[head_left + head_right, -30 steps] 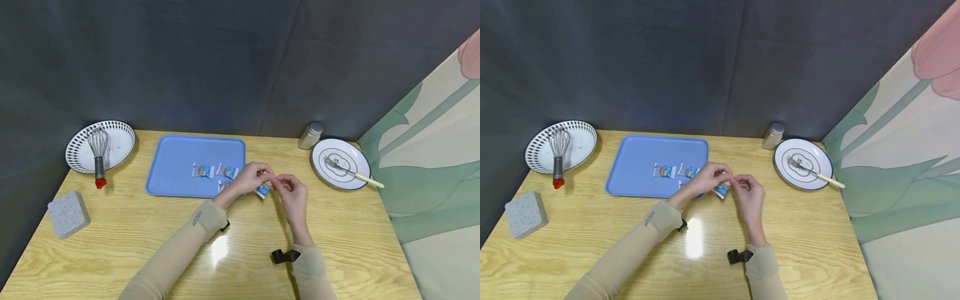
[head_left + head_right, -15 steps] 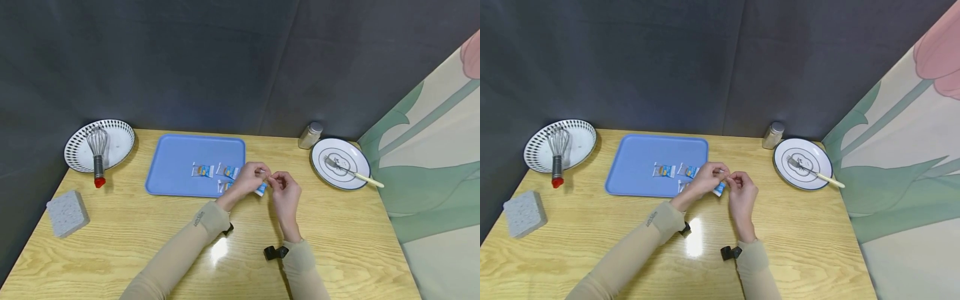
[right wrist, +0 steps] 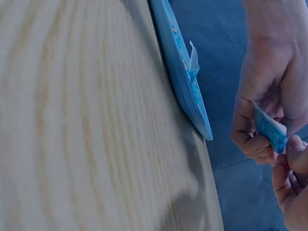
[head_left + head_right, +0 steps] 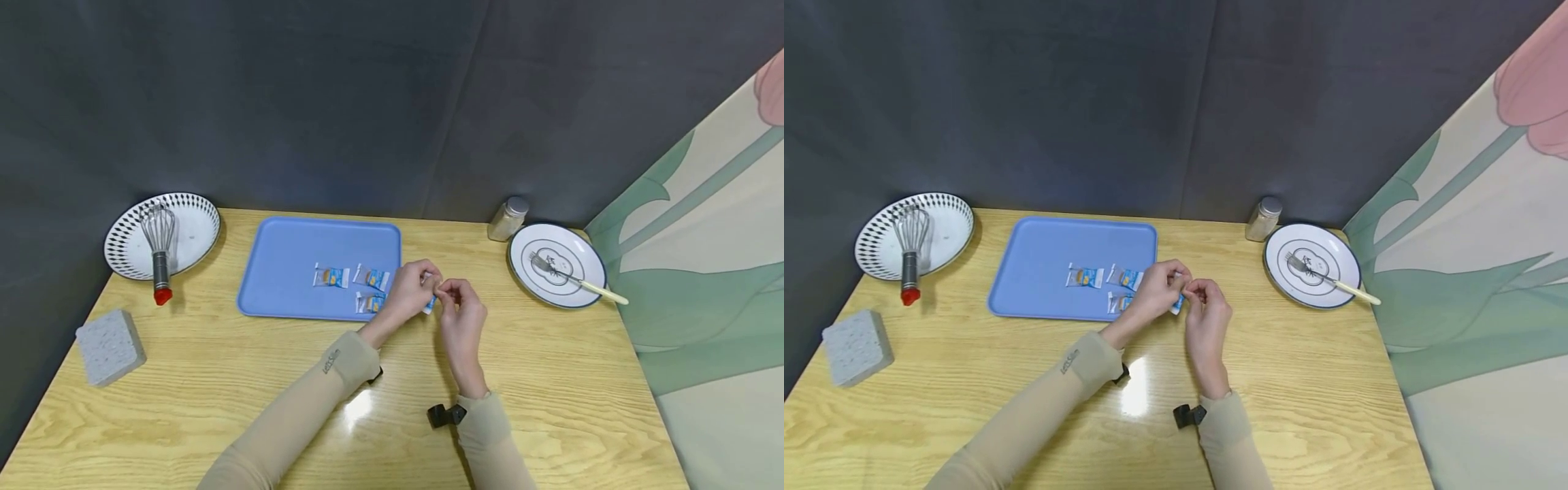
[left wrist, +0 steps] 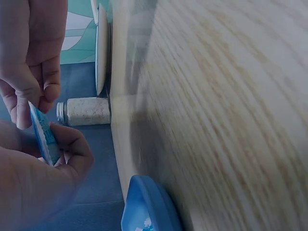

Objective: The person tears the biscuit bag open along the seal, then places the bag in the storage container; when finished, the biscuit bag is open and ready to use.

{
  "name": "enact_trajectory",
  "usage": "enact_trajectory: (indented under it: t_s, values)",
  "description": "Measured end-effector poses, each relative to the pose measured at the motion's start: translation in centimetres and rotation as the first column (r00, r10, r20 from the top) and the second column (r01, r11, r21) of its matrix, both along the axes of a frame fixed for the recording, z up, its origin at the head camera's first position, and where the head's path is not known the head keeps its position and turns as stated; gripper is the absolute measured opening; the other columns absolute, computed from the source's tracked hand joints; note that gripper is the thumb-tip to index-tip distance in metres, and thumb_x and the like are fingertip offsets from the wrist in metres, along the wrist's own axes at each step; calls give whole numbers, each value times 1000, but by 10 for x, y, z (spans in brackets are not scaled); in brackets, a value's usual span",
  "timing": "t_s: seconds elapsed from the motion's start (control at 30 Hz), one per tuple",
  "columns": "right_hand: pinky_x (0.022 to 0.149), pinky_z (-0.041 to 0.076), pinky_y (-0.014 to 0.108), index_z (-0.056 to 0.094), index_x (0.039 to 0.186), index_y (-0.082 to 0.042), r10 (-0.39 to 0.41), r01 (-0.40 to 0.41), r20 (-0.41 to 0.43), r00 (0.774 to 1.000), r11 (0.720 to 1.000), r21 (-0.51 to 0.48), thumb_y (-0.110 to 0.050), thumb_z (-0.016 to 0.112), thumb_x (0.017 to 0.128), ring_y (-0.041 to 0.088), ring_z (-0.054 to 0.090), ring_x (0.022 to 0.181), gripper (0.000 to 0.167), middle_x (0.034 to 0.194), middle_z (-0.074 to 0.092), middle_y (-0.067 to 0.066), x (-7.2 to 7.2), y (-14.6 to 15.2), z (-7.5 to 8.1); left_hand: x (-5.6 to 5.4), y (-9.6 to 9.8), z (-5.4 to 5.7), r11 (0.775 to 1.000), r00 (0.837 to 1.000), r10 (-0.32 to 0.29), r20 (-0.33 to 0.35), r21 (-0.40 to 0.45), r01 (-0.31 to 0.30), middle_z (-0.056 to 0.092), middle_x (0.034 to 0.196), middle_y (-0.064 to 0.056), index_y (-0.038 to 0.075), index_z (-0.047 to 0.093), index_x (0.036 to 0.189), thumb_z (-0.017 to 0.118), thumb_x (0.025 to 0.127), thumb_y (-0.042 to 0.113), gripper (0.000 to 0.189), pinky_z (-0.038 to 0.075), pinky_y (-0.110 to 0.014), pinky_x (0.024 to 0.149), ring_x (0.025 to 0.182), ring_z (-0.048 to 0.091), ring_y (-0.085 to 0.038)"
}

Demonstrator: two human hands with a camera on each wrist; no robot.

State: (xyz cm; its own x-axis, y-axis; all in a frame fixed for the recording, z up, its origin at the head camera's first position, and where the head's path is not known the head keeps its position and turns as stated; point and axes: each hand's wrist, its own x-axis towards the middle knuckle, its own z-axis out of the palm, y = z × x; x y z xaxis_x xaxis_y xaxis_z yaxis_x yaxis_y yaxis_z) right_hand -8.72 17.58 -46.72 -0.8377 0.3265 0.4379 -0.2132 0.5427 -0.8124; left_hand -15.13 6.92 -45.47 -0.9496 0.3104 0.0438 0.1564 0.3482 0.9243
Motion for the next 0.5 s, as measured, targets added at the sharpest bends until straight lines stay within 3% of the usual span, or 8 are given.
enact_trajectory:
  t_s: [0.23, 0.5]
  values:
    - [74, 50, 19, 69, 93, 7, 15, -15, 15, 1000, 1000, -5, 12, 75, 94, 28, 69, 79, 8, 88, 73, 19, 5, -4, -2, 0, -1, -2, 1000, 999, 10, 33, 28, -11, 74, 91, -12, -3, 77, 104, 63, 104, -2, 14, 46, -23, 65, 70, 57, -11]
    - [74, 48, 18, 69, 92, 6, 4, -4, 6, 1000, 1000, -2, 13, 76, 92, 25, 66, 78, 10, 86, 72, 18, 13, -7, -2, 1, -2, -1, 998, 998, 3, 61, 56, -6, 69, 84, -7, -1, 77, 102, 63, 104, -1, 14, 42, -22, 56, 61, 50, -9]
